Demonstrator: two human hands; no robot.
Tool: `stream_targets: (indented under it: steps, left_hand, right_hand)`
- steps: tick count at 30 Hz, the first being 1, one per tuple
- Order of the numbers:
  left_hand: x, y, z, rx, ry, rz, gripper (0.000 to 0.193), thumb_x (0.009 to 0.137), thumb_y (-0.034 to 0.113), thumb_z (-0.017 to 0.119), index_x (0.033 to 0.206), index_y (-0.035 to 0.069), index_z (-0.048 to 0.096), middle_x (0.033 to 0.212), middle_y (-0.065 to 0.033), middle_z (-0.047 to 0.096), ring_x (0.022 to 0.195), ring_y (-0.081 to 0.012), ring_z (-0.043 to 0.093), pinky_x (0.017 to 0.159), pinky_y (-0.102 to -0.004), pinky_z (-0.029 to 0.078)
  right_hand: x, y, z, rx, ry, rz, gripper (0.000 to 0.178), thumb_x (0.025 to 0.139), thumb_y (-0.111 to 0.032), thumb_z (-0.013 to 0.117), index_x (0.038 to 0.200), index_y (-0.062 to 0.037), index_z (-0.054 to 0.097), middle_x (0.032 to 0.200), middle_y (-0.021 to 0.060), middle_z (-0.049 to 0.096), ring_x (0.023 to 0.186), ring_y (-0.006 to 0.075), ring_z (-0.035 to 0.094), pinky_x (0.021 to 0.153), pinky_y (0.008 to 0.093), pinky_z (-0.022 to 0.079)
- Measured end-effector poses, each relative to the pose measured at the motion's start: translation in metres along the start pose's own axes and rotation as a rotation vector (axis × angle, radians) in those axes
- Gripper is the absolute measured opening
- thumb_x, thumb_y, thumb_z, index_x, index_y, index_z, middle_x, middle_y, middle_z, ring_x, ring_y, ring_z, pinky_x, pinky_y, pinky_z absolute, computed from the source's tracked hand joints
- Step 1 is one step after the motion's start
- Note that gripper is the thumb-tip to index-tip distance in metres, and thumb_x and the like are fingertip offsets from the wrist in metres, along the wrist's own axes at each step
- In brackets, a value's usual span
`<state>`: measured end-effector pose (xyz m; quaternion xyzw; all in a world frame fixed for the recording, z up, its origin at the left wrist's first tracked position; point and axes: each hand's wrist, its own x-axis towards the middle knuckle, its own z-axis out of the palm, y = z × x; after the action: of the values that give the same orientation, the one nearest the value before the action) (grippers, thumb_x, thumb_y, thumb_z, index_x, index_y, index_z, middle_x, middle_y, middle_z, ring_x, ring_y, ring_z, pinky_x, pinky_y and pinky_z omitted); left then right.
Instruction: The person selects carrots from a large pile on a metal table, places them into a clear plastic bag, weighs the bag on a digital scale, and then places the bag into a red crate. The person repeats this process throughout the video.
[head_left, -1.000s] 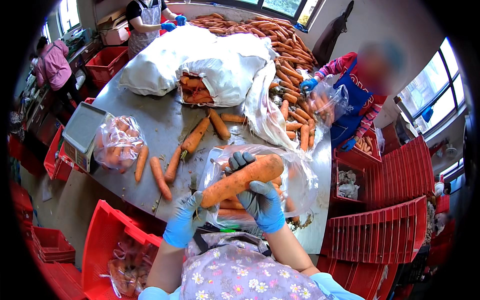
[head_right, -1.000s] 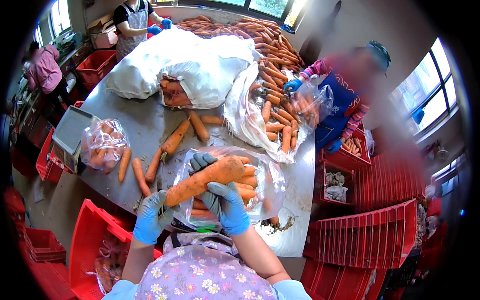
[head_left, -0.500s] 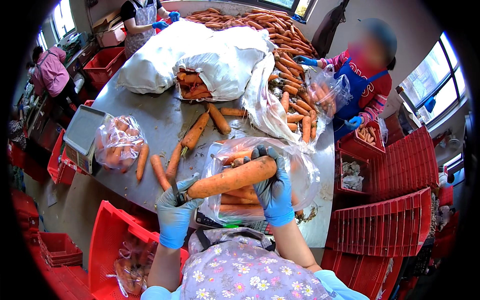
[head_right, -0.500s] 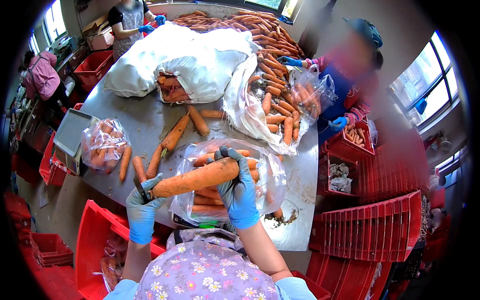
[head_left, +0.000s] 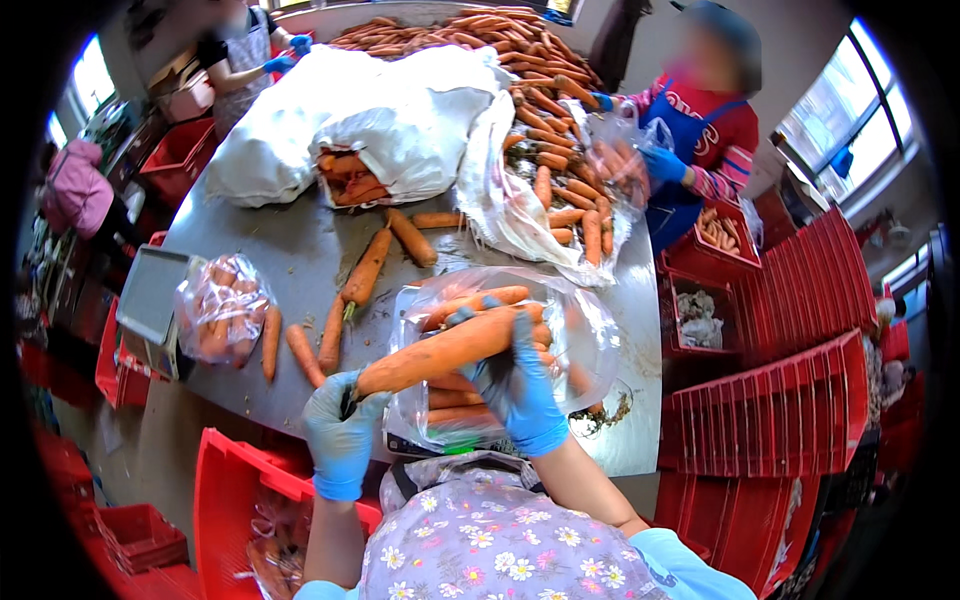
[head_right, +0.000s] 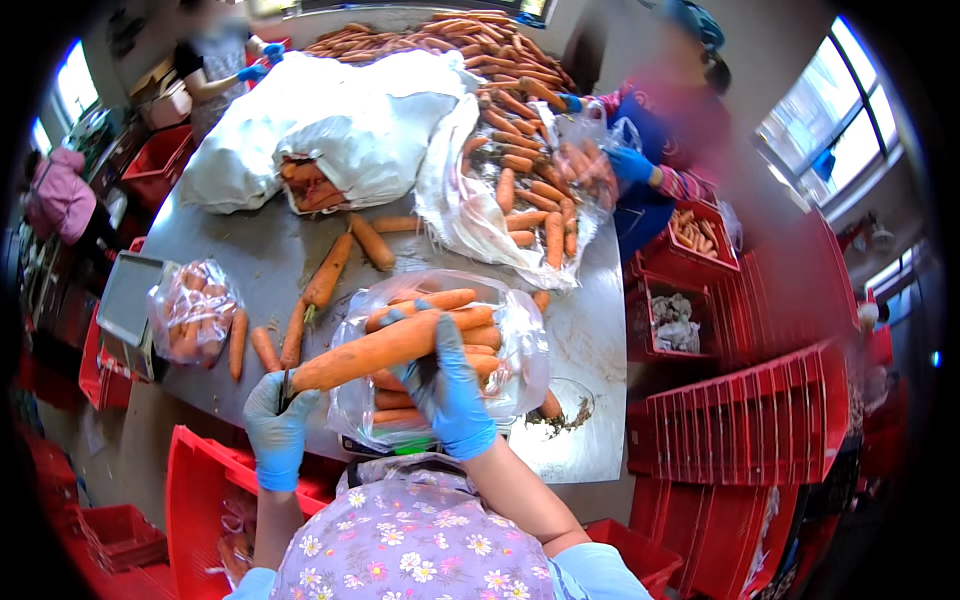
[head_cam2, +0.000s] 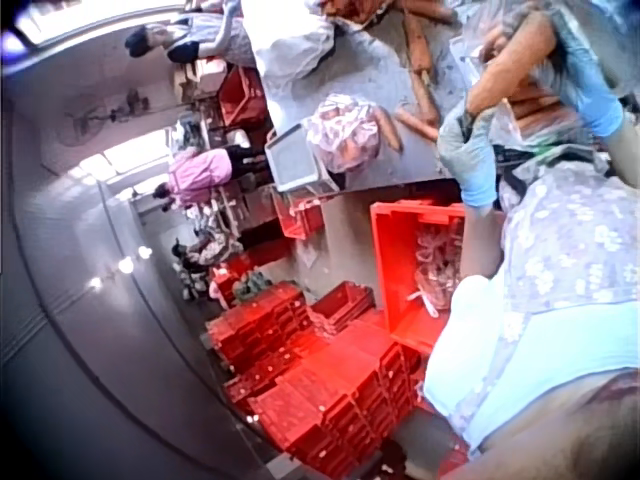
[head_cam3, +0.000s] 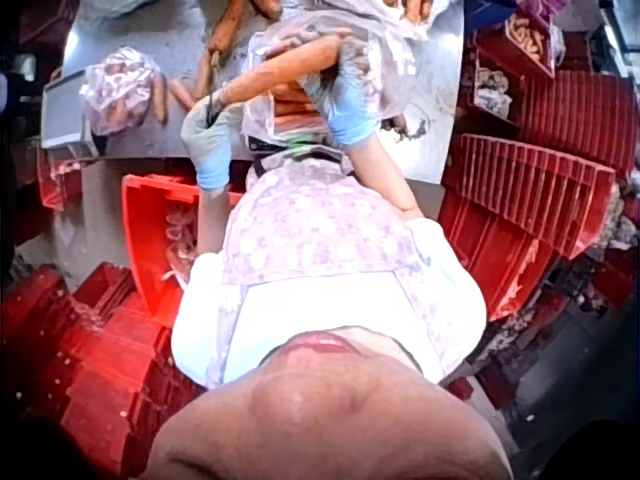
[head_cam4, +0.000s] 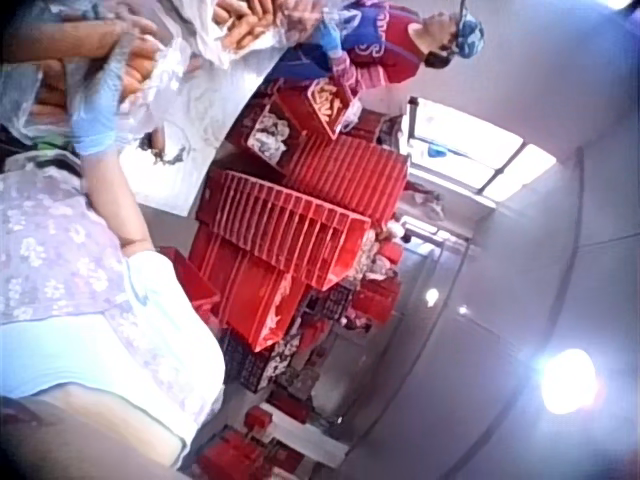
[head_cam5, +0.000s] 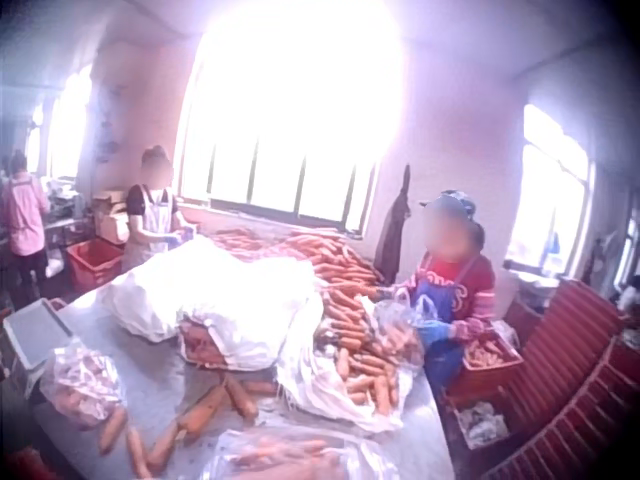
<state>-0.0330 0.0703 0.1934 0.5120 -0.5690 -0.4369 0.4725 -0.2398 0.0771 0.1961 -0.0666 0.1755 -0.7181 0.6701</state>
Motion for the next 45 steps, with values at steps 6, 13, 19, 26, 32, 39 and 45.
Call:
stream_targets:
  steps: [6,13,19,26,32,39,45]
  left_hand:
    - [0.006,-0.03,-0.033,-0.465,-0.074,-0.415,0.025,0.08,0.027,0.069,0.088,0.005,0.061,0.069,0.0018,0.055,0.058,-0.0052,0.048,0.05,-0.0192,0.037]
    - [0.016,-0.112,-0.028,-0.678,0.312,-0.753,0.037,0.081,0.047,0.065,0.08,0.011,0.053,0.06,0.0018,0.047,0.034,-0.003,0.026,0.033,-0.0206,0.014]
    - [0.011,-0.169,-0.008,-0.429,0.36,-0.882,0.048,0.074,0.053,0.069,0.092,0.01,0.054,0.076,-0.0008,0.049,0.046,-0.005,0.031,0.04,-0.0202,0.02]
    - [0.024,-0.179,0.008,-0.553,0.321,-0.849,0.048,0.074,0.054,0.068,0.083,0.009,0.055,0.062,0.004,0.042,0.042,-0.0064,0.027,0.039,-0.0219,0.02]
    - [0.025,-0.186,0.019,-0.583,0.315,-0.841,0.047,0.076,0.051,0.068,0.08,0.005,0.06,0.048,0.0064,0.031,0.037,-0.0065,0.024,0.037,-0.0224,0.018]
    - [0.031,-0.202,0.017,-0.068,0.334,-0.29,0.03,0.09,0.009,0.05,0.117,-0.003,0.055,0.102,-0.0112,0.063,0.098,-0.0179,0.055,0.088,-0.0291,0.042]
    - [0.069,-0.185,0.005,0.237,0.29,-0.209,0.027,0.088,0.01,0.051,0.111,-0.001,0.06,0.105,-0.0122,0.065,0.093,-0.018,0.06,0.085,-0.0294,0.045]
  right_hand:
    - [-0.018,0.024,0.004,-0.409,-0.037,0.277,0.055,0.095,-0.034,0.045,0.14,-0.008,0.026,0.132,0.0128,0.044,0.119,0.0217,0.046,0.1,0.0351,0.038]
    - [-0.05,0.003,0.015,-0.64,0.015,0.161,0.044,0.096,-0.019,0.044,0.136,-0.0029,0.034,0.119,0.0122,0.055,0.103,0.0176,0.057,0.086,0.0288,0.048]
    - [-0.098,-0.052,0.016,-0.829,0.157,-0.164,0.038,0.094,-0.018,0.044,0.125,0.0043,0.046,0.105,0.0159,0.062,0.097,0.0221,0.061,0.089,0.0335,0.047]
    - [-0.126,-0.063,-0.003,-0.774,0.238,-0.322,0.039,0.093,-0.02,0.047,0.121,0.0067,0.048,0.102,0.0159,0.063,0.092,0.0207,0.063,0.086,0.0327,0.048]
    - [-0.135,-0.047,-0.003,-0.736,0.248,-0.263,0.04,0.092,-0.022,0.049,0.12,0.0065,0.049,0.099,0.0144,0.063,0.089,0.0201,0.063,0.084,0.0315,0.049]
    - [-0.131,-0.031,0.002,-0.738,0.233,-0.117,0.036,0.094,-0.018,0.045,0.122,0.0042,0.049,0.099,0.0132,0.063,0.091,0.0189,0.062,0.084,0.0314,0.049]
    - [-0.115,-0.013,0.009,-0.772,0.194,0.041,0.036,0.094,-0.017,0.044,0.122,0.0051,0.048,0.102,0.0139,0.062,0.096,0.0204,0.06,0.088,0.0333,0.047]
